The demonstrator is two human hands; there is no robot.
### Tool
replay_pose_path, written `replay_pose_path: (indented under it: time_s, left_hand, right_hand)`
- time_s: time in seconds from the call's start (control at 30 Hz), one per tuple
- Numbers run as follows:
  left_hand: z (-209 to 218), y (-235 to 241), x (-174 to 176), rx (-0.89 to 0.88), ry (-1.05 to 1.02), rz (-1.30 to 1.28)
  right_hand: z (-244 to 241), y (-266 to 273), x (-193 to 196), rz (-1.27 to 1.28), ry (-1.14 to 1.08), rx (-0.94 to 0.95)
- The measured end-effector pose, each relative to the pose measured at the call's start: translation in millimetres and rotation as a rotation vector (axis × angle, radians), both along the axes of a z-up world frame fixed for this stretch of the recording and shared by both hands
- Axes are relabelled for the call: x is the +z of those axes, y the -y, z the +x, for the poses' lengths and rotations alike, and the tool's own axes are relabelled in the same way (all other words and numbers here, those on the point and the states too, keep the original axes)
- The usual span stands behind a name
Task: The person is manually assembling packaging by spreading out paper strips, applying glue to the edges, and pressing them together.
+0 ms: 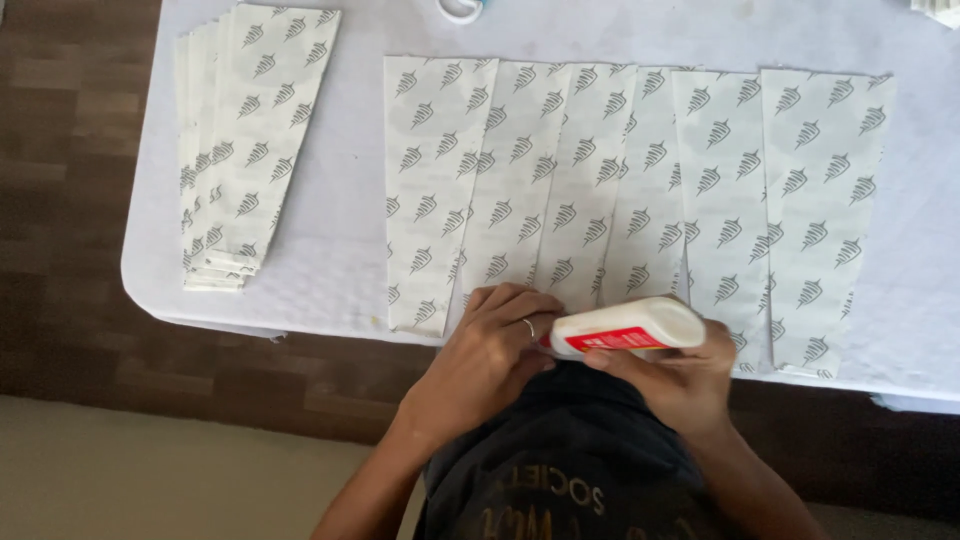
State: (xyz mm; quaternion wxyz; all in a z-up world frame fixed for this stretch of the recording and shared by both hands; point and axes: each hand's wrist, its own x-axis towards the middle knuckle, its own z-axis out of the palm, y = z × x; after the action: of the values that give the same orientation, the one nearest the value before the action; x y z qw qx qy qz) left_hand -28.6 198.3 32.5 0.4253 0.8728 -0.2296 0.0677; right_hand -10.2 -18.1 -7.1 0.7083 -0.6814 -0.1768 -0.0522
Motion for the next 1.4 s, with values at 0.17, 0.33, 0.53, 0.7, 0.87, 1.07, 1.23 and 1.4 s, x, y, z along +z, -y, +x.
replay_pose_path:
  time_s: [0.17, 0.33, 0.53, 0.7, 0.87, 1.07, 1.23, 1.4]
  left_hand:
    - [0, 1, -12, 0.01, 0.007, -0.036]
    - [-2, 4, -25, 0.033, 0.013, -0.048]
    - [-2, 4, -23, 0.034, 0.035, -0.03]
    - [-3, 2, -20, 0.007, -0.009, -0.023]
    - [-5, -14, -13, -0.034, 0.006, -0.068]
    - [-14, -46, 9, 0.134, 0.058, 0.112]
    - [-20, -55, -1, 0.104, -0.013, 0.094]
    - [-22, -61, -1, 0.056, -0.086, 0.112]
  right_hand:
    - [-12, 52, -11, -0.174, -0.168, -0.171]
    - [-19, 43, 2, -0.195, -0.326, -0.367]
    - [-15, -3, 19, -0.323, -0.164, -0.211]
    - [-22, 4, -2, -0.297, -0.228, -0.258]
    - [-23, 45, 3, -0.129, -0.211, -0.305]
    - [-23, 31, -8, -0.092, -0.221, -0.324]
    - [-16, -4, -20, -0.309, -0.155, -0.296]
    - [-5, -32, 11, -0.389, -0.072, -0.107]
